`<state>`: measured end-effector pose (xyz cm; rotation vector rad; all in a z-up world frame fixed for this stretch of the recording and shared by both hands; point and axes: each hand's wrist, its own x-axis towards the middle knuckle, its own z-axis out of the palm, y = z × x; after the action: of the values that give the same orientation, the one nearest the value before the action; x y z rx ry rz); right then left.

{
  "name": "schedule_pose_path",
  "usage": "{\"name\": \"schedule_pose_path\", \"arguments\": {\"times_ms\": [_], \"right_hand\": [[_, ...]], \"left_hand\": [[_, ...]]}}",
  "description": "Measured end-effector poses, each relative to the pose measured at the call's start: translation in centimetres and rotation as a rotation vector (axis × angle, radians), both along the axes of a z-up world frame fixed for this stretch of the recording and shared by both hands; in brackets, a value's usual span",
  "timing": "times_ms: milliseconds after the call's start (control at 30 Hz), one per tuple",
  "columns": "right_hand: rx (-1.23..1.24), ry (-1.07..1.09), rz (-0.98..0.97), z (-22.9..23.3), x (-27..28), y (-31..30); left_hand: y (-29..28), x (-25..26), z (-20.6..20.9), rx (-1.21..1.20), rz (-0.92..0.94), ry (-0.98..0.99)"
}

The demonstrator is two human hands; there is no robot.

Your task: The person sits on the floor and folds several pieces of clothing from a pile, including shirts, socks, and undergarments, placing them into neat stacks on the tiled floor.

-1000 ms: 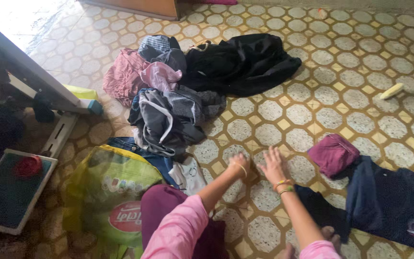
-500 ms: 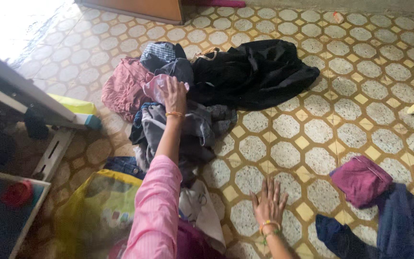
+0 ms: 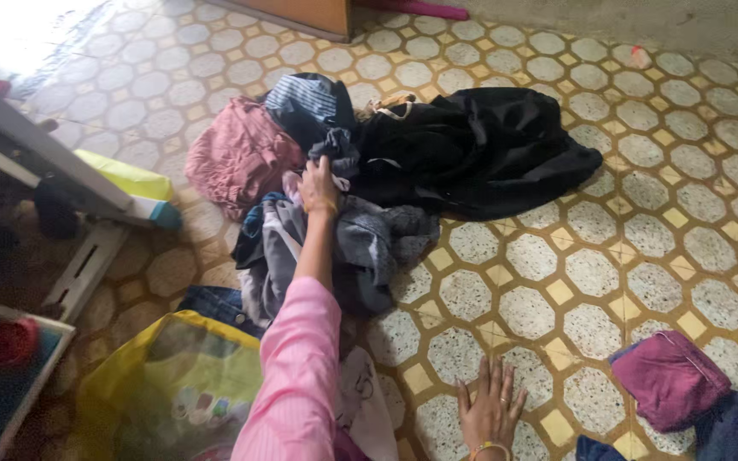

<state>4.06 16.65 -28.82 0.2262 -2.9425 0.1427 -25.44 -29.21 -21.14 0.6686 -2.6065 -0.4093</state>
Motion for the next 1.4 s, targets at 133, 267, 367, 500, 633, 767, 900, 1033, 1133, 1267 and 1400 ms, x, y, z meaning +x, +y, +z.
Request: {"name": "schedule_pose_path", "arguments": {"times_ms": [133, 267, 367, 500, 633, 767, 900, 1033, 1133, 1267, 1400], "right_hand": [[0.074, -0.143, -0.066, 0.1, 0.7, 0.0], [0.160, -0.218, -0.109, 0.5, 0.9, -0.1], [0.085, -0.125, -0.071, 0.1, 1.1, 0.2], [0.085, -0.103, -0.092, -0.5, 1.3, 0.0], [0.053, -0.068, -0.050, -0.1, 1.4, 0.0], [0.042, -0.176, -0.015, 0.6, 1.8, 0.4], [-0.299, -0.264, -0.076, 1.4, 2.3, 3.5], [-0.771, -0.210, -0.300, 1.9, 4.4, 8.9], [-0.952, -0.086, -0.288, 1.8, 6.4, 12.6], [-1.036, -0.140, -0.224, 1.9, 7.5, 17.3], [-1.102, -0.051, -0.121, 1.4, 8.1, 18.9]], "left_hand": [[1.3, 6.3, 0.2, 0.169, -0.103, 0.256], [-0.2, 11.6, 2.0, 0.581, -0.030, 0.234], [-5.2, 12.6, 1.6, 0.073, 0.184, 0.229], [-9.6, 12.6, 1.0, 0.376, 0.060, -0.133], [-4.4, 16.0, 4.1, 0.152, -0.106, 0.027], [10.4, 26.6, 9.8, -0.016, -0.458, 0.491], [24.0, 37.2, 9.1, 0.083, -0.606, 0.181], [30.6, 43.2, 5.3, -0.017, -0.917, -0.361], [30.9, 43.7, 5.7, 0.045, -1.062, -0.785], [31.2, 41.2, 7.3, 0.085, -0.933, -0.527], [32.8, 37.0, 6.0, 0.024, -0.678, -0.221]]}}
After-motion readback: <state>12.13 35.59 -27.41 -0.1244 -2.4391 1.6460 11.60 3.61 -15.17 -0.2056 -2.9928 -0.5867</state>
